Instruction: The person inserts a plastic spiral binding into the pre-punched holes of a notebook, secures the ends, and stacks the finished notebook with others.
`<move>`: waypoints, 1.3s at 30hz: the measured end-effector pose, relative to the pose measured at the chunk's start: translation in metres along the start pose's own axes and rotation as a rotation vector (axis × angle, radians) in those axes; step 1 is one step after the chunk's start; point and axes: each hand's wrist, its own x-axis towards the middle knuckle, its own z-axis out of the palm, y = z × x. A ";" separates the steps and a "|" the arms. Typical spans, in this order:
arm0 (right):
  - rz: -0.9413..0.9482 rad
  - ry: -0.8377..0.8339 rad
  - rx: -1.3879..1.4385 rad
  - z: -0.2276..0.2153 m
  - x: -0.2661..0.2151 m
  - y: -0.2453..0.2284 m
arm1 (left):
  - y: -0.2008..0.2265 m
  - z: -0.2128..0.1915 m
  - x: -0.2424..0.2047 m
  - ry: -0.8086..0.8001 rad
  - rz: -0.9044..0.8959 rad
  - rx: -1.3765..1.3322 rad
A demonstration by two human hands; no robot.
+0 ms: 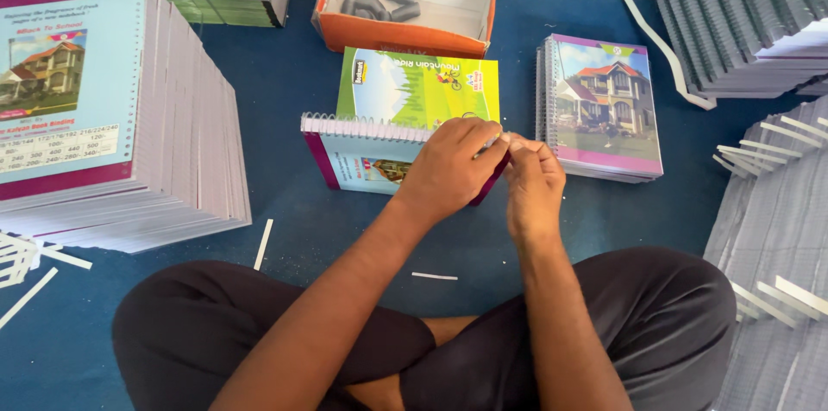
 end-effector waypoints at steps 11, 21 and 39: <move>0.120 -0.124 0.140 -0.003 -0.001 -0.017 | -0.002 0.018 0.003 0.075 -0.161 -0.110; 0.147 -0.089 0.168 -0.002 0.001 -0.017 | 0.005 0.023 0.003 0.096 -0.189 -0.066; 0.140 -0.005 0.144 -0.001 0.000 -0.015 | -0.011 0.017 0.016 -0.215 -0.241 -0.094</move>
